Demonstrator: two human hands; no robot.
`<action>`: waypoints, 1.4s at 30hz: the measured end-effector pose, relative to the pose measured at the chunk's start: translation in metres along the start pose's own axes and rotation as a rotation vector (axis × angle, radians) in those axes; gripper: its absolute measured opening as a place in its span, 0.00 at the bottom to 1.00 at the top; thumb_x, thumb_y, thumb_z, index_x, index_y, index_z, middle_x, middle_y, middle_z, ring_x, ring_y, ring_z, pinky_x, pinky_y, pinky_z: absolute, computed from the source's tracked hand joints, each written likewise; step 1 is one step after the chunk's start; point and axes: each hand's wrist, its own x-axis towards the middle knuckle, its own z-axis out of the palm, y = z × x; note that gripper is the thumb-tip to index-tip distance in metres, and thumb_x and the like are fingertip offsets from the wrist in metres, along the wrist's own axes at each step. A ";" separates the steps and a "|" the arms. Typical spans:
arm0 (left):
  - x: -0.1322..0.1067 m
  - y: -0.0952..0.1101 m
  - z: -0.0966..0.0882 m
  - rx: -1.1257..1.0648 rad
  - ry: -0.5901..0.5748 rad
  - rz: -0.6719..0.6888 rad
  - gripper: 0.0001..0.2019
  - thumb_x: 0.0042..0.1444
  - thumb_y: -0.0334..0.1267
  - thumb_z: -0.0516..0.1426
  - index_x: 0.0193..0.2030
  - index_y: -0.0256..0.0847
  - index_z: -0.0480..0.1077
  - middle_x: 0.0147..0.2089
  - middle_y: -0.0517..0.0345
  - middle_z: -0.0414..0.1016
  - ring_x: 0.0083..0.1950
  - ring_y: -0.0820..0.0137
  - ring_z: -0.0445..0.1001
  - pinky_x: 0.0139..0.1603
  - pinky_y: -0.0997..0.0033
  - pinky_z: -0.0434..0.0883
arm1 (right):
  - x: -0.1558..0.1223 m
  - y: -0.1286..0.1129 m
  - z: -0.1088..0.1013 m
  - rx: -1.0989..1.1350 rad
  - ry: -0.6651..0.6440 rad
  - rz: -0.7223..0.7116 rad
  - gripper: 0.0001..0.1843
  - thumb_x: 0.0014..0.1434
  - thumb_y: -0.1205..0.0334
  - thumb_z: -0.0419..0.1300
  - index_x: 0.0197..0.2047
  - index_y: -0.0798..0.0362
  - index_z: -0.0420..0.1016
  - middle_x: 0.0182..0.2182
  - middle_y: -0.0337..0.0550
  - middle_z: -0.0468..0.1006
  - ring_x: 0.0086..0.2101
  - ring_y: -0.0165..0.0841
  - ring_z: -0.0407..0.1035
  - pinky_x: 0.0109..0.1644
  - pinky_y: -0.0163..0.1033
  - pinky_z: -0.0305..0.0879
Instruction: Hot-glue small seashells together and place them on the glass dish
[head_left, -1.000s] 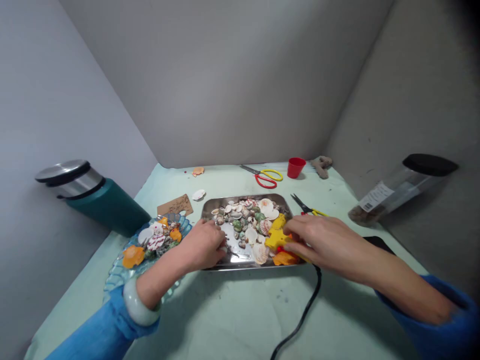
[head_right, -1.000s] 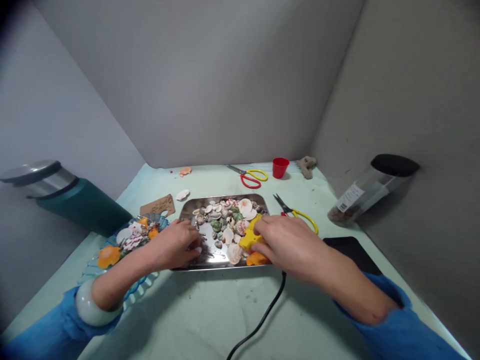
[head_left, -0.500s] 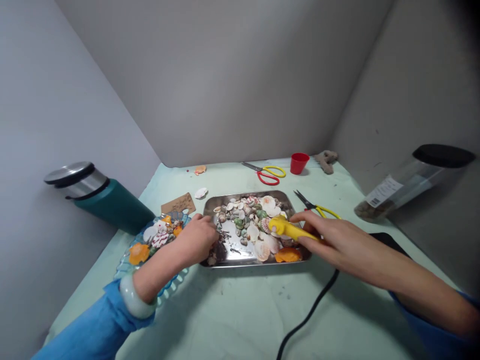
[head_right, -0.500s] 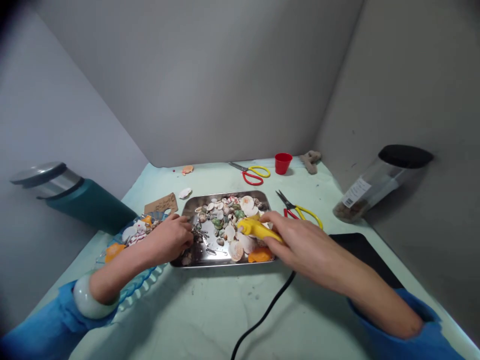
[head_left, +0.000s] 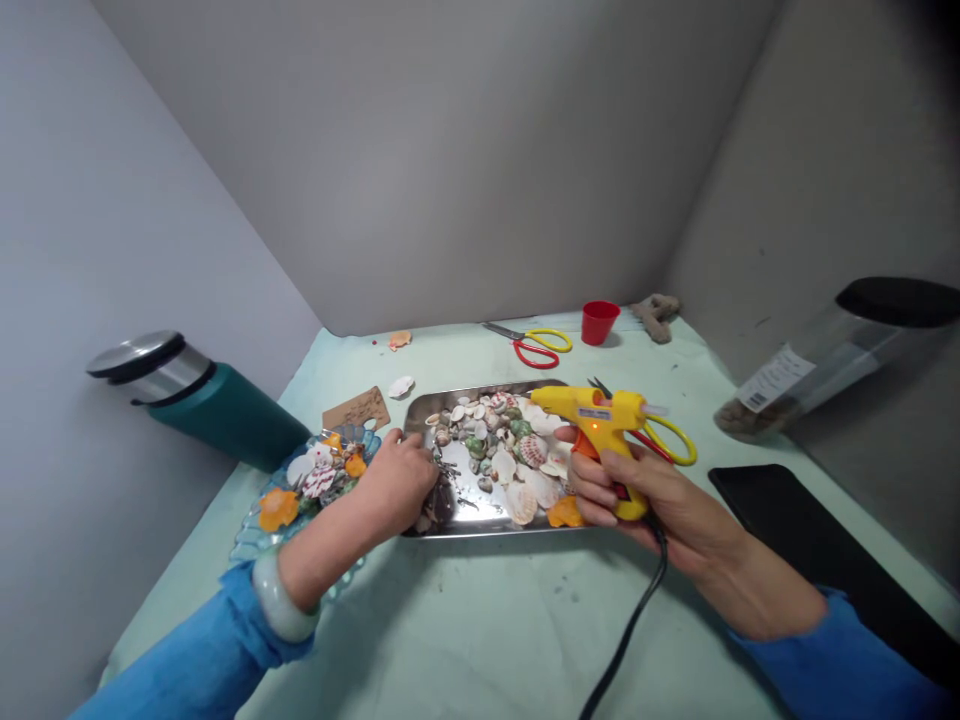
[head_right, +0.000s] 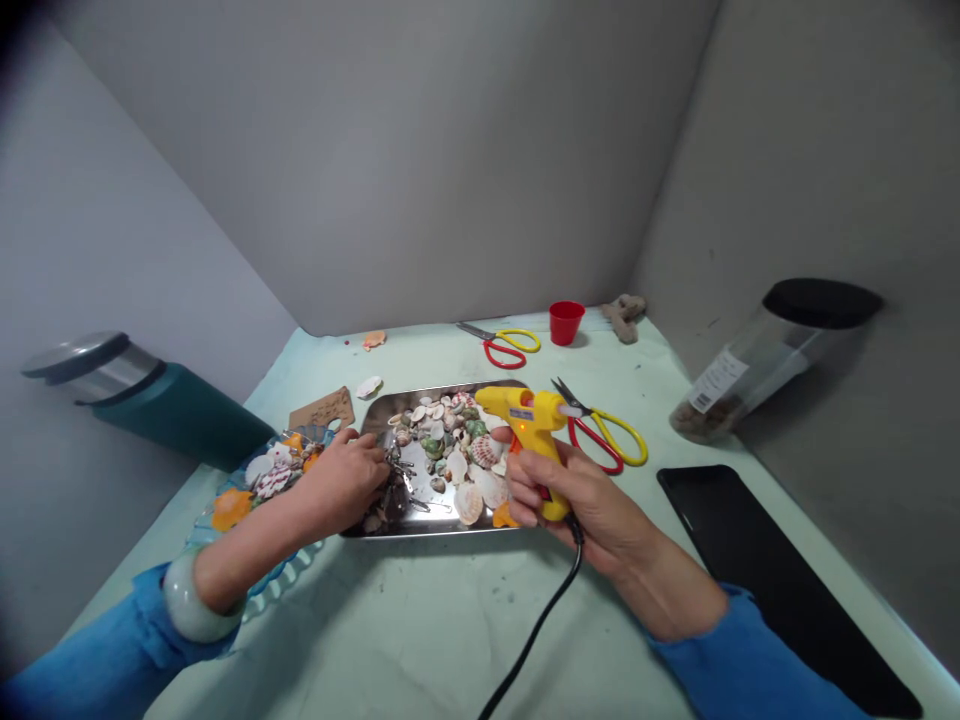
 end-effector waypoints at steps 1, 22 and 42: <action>-0.001 0.000 -0.001 -0.002 0.001 -0.001 0.06 0.49 0.28 0.54 0.25 0.38 0.72 0.31 0.45 0.77 0.40 0.58 0.68 0.44 0.55 0.58 | 0.000 0.002 0.000 0.017 -0.011 -0.011 0.06 0.58 0.61 0.60 0.37 0.53 0.67 0.23 0.33 0.55 0.22 0.25 0.50 0.24 0.31 0.53; 0.004 0.014 -0.007 -0.043 -0.164 0.084 0.04 0.48 0.31 0.56 0.27 0.39 0.72 0.32 0.49 0.78 0.36 0.61 0.74 0.42 0.60 0.64 | -0.007 0.000 -0.001 -0.055 -0.069 -0.077 0.11 0.57 0.58 0.60 0.41 0.55 0.70 0.23 0.34 0.56 0.23 0.26 0.50 0.26 0.33 0.55; 0.017 0.007 -0.026 -0.126 -0.111 0.072 0.07 0.51 0.33 0.56 0.32 0.44 0.76 0.33 0.56 0.79 0.37 0.67 0.74 0.42 0.68 0.64 | -0.006 0.001 -0.001 -0.068 -0.079 -0.077 0.13 0.57 0.57 0.60 0.44 0.54 0.69 0.23 0.34 0.57 0.23 0.26 0.52 0.26 0.34 0.55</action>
